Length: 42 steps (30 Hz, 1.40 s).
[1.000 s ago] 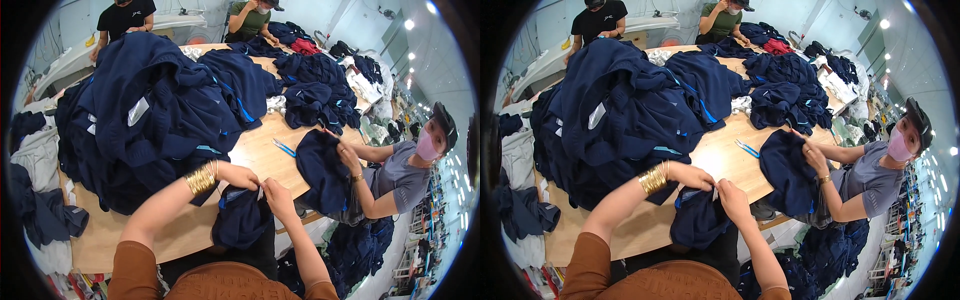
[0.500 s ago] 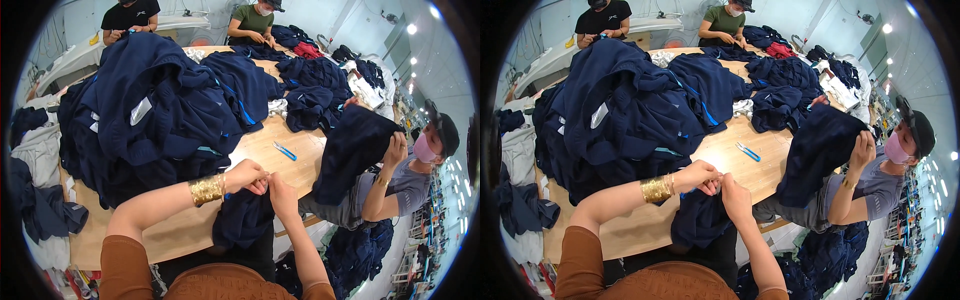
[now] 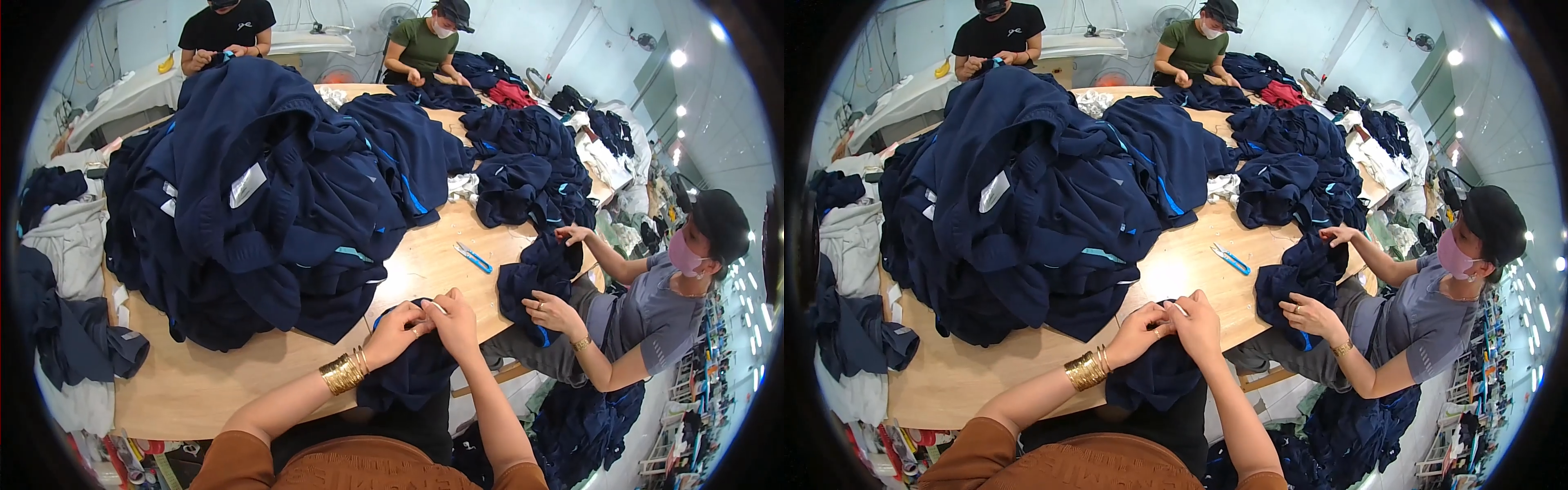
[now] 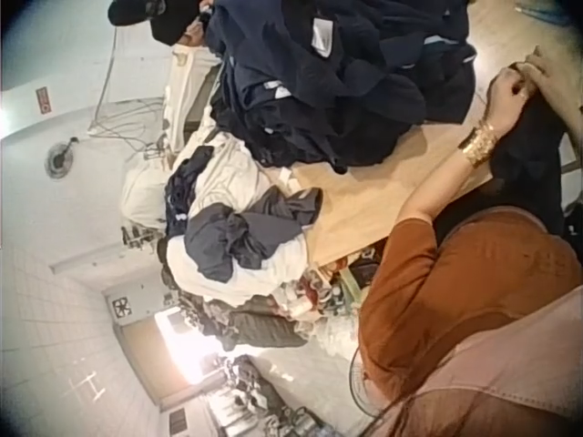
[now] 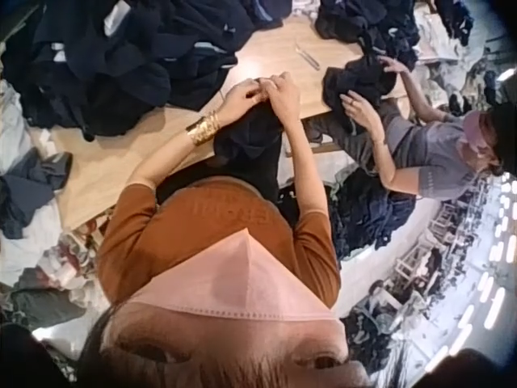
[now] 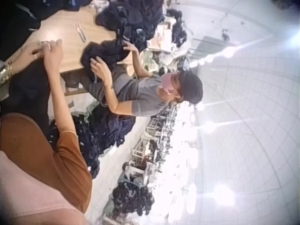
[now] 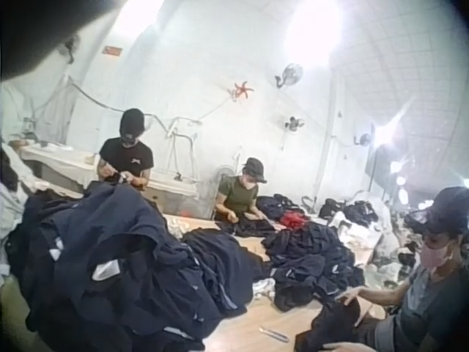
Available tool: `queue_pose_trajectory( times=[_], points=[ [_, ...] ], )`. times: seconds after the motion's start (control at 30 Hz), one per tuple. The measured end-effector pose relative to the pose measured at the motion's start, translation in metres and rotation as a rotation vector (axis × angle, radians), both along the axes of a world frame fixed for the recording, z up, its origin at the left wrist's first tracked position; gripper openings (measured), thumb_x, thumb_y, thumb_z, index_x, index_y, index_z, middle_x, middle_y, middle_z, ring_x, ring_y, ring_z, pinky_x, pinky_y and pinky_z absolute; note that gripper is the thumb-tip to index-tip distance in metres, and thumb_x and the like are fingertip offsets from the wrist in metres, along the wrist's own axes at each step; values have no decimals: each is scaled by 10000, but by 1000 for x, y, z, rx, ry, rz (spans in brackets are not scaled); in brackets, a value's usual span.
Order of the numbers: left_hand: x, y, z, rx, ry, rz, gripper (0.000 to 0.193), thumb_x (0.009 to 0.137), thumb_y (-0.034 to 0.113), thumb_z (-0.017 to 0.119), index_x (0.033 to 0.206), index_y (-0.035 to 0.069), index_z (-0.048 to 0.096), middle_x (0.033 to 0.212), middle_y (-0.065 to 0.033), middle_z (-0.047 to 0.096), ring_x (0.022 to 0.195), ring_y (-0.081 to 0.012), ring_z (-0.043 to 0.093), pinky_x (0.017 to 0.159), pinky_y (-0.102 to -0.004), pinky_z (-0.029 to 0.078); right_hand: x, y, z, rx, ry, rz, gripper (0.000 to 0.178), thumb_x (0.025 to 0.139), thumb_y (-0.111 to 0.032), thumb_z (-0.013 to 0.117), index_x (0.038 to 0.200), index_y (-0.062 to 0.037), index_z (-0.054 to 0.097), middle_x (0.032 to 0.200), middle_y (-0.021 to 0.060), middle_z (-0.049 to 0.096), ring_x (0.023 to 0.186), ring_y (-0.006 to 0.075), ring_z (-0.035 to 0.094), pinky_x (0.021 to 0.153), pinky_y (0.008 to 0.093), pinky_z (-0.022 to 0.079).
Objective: The recorder uses a small pair of thread snips to trim loose threads from several pairs of blue athletic pants at a garment factory workbench.
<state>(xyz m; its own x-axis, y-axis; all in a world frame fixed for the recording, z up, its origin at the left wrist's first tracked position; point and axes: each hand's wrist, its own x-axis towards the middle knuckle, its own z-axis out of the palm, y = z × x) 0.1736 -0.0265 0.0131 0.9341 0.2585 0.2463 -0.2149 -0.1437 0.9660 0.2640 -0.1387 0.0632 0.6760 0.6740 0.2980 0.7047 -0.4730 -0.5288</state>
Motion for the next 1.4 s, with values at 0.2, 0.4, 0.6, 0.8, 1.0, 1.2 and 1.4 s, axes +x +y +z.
queue_pose_trajectory(
  times=[0.2,0.4,0.6,0.8,1.0,1.2,1.4],
  points=[
    [0,8,-17,-107,79,54,222,890,219,535,891,19,631,867,-83,527,826,-197,540,770,-279,418,2,-14,6,151,741,43,97,836,-74,565,876,1,612,871,110,518,732,218,602,653,308,479],
    [7,11,-15,-95,73,-37,230,888,215,545,865,2,628,839,-69,556,768,-147,556,723,-249,431,-14,-20,-13,49,-115,139,118,763,-9,595,877,-35,608,956,118,559,775,285,599,660,331,488],
    [13,36,9,-228,328,-398,239,888,190,564,828,-31,632,739,-26,619,639,-83,568,624,-209,474,-12,-27,-21,184,-286,277,161,699,38,634,843,-28,611,965,100,595,782,254,603,666,314,490],
    [13,35,-3,-208,293,-398,230,876,195,583,812,-21,626,711,-19,615,600,-74,560,594,-208,460,-14,-22,-22,214,-256,265,157,682,42,634,820,-20,593,917,97,610,754,258,593,661,325,485],
    [-2,15,17,177,148,-74,169,848,105,566,990,15,560,789,-127,640,697,-227,641,626,-298,479,-21,-21,-37,266,-262,131,170,689,48,630,828,-14,557,867,100,611,736,257,577,633,330,474],
    [-5,-2,0,435,-158,144,152,851,118,540,973,28,550,861,-146,604,781,-323,595,678,-375,488,-26,-19,-53,311,-176,-44,180,717,41,628,868,-18,548,894,123,548,729,255,566,645,334,474],
    [9,4,-16,95,100,-80,194,870,188,545,903,4,594,820,-94,587,755,-240,571,703,-308,441,-20,-22,-68,319,-153,-126,186,744,52,606,905,-33,568,959,139,474,772,276,560,650,336,472]
  ],
)
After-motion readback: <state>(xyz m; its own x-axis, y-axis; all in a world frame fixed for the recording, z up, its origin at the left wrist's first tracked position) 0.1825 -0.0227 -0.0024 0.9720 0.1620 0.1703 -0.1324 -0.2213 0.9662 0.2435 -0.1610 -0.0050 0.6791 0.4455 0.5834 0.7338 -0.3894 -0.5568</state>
